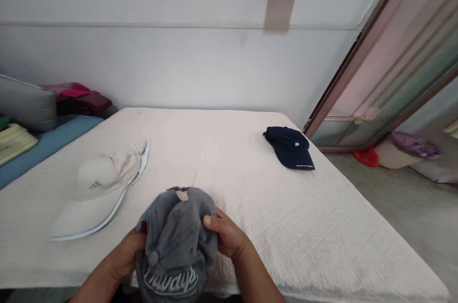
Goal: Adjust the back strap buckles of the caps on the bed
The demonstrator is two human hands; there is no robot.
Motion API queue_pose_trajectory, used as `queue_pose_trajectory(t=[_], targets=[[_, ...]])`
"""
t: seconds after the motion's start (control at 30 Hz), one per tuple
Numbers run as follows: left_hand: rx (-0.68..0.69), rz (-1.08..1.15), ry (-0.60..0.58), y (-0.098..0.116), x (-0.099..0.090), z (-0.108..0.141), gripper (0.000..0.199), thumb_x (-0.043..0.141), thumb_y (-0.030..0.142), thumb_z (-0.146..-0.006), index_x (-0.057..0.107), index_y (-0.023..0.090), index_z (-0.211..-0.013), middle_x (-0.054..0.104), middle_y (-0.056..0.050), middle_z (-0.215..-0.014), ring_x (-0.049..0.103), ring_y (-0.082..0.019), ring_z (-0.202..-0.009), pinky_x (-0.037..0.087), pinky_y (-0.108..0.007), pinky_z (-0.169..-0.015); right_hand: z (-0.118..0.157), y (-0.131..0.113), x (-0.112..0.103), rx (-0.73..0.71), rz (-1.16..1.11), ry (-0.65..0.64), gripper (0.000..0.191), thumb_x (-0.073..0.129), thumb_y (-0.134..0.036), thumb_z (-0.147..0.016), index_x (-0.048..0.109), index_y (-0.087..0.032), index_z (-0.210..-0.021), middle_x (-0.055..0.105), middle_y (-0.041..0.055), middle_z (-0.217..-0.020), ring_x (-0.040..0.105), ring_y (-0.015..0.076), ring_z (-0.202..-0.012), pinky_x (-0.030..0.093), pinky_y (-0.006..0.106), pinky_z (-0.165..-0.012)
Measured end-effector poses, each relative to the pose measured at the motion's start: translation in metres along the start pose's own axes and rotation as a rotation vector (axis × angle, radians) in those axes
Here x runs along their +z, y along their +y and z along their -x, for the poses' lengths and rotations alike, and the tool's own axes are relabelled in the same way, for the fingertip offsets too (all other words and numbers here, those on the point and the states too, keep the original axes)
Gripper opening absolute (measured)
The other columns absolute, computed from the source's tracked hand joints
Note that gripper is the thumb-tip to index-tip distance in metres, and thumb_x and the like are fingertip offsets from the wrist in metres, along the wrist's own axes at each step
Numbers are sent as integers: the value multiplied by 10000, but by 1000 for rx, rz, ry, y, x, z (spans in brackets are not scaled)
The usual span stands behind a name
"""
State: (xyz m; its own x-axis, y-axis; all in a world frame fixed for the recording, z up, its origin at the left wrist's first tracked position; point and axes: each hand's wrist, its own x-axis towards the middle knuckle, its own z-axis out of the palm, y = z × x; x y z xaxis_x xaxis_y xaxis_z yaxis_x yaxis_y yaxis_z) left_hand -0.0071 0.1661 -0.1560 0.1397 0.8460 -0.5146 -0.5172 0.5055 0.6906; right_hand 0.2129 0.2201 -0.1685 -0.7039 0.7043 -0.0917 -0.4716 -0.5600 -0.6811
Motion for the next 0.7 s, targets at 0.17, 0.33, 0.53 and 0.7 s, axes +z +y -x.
queue_pose_trajectory(t=[0.17, 0.33, 0.53, 0.7], targets=[[-75, 31, -167, -1, 3, 5, 337, 729, 24, -508, 741, 184, -803, 731, -88, -715, 686, -348, -808, 540, -427, -676, -6, -5, -3, -92, -52, 187, 419, 721, -191, -684, 624, -211, -1091, 669, 18, -850, 617, 152, -721, 458, 284, -715], [-93, 227, -28, 6, 4, -11, 162, 721, 243, -646, 728, 165, -788, 730, -96, -713, 694, -308, -780, 537, -400, -695, -10, -12, 1, -105, 14, 231, 280, 684, -317, -762, 658, -196, -1013, 643, 18, -774, 576, 140, -670, 428, 268, -653], [133, 222, 75, 13, 1, -24, 363, 609, -3, -487, 713, 184, -779, 732, -23, -726, 691, -238, -678, 531, -336, -662, -10, -16, 6, -98, 300, 264, 354, 539, -504, -848, 678, -189, -928, 615, 39, -860, 554, 161, -739, 425, 280, -667], [65, 257, 155, 15, 3, -18, 214, 665, 244, -638, 721, 138, -816, 725, -71, -690, 679, -251, -631, 531, -351, -596, -10, -14, 2, -112, 427, 312, 419, 484, -551, -862, 685, -186, -905, 601, 37, -822, 522, 149, -692, 400, 263, -615]])
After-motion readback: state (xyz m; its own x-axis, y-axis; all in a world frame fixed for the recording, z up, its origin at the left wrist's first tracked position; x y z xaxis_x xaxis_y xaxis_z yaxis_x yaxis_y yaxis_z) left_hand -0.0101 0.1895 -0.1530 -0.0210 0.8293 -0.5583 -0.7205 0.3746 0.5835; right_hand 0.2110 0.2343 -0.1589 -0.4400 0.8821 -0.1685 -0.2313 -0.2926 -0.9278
